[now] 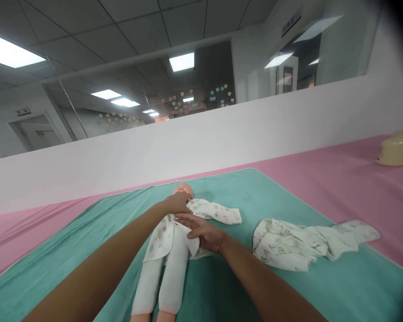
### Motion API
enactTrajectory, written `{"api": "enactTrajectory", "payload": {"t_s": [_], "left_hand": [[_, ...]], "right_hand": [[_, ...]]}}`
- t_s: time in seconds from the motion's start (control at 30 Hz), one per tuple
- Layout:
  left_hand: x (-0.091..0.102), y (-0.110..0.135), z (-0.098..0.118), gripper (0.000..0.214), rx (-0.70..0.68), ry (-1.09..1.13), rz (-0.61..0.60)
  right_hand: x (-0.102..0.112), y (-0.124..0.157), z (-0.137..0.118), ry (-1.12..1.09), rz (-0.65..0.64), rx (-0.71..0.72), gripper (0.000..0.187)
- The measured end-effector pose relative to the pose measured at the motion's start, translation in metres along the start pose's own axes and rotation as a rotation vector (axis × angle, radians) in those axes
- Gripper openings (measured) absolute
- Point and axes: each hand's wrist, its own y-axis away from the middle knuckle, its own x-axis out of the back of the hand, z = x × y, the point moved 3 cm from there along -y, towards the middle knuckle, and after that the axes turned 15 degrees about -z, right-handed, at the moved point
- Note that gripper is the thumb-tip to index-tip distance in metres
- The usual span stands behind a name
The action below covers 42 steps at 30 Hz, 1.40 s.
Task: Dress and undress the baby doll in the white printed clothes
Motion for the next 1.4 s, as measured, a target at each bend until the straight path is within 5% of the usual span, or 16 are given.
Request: {"api": "enactTrajectory", "payload": {"t_s": [0.17,0.3,0.47,0.57,0.7,0.77,0.9,0.97,1.07,1.23,1.3,1.4], "left_hand": [[-0.002,-0.009,0.005,0.029,0.03,0.029,0.178],[0.005,-0.008,-0.003,0.022,0.101,0.14,0.336],[0.005,-0.01,-0.019,0.026,0.241,0.263,0.344],[0.002,-0.016,-0.022,0.023,0.266,0.265,0.31],[-0.004,-0.025,-0.017,0.015,0.239,0.191,0.272],[-0.007,-0.028,-0.014,0.015,0.217,0.145,0.265],[-0.006,-0.026,-0.011,0.017,0.178,0.078,0.234],[-0.003,-0.022,-0.011,0.018,0.162,0.057,0.199],[0.001,-0.016,-0.012,0.022,0.136,0.027,0.131],[0.005,-0.008,-0.009,0.035,0.1,-0.028,-0.049],[0.006,-0.006,-0.004,0.041,0.092,-0.057,-0.117],[0.005,-0.003,0.005,0.053,0.09,-0.108,-0.167]], "right_hand": [[0.003,0.001,-0.006,0.178,0.027,-0.055,0.058],[0.012,0.002,-0.004,0.517,0.184,-0.156,0.056],[0.023,0.002,0.001,1.089,0.46,-0.28,0.021],[0.02,-0.001,0.001,1.211,0.466,-0.3,0.034],[0.0,-0.008,-0.008,1.063,0.431,-0.073,0.035],[-0.014,-0.011,-0.01,0.851,0.31,-0.014,0.027],[-0.031,-0.01,-0.009,0.417,0.003,-0.05,0.02],[-0.027,-0.009,-0.01,0.283,-0.019,-0.059,0.028],[0.001,-0.004,-0.013,0.289,0.187,0.013,0.031],[0.066,0.025,-0.019,0.885,0.913,-0.155,0.024],[0.08,0.034,-0.016,1.027,0.954,-0.295,0.027],[0.086,0.038,-0.006,1.053,0.834,-0.417,0.036]]}}
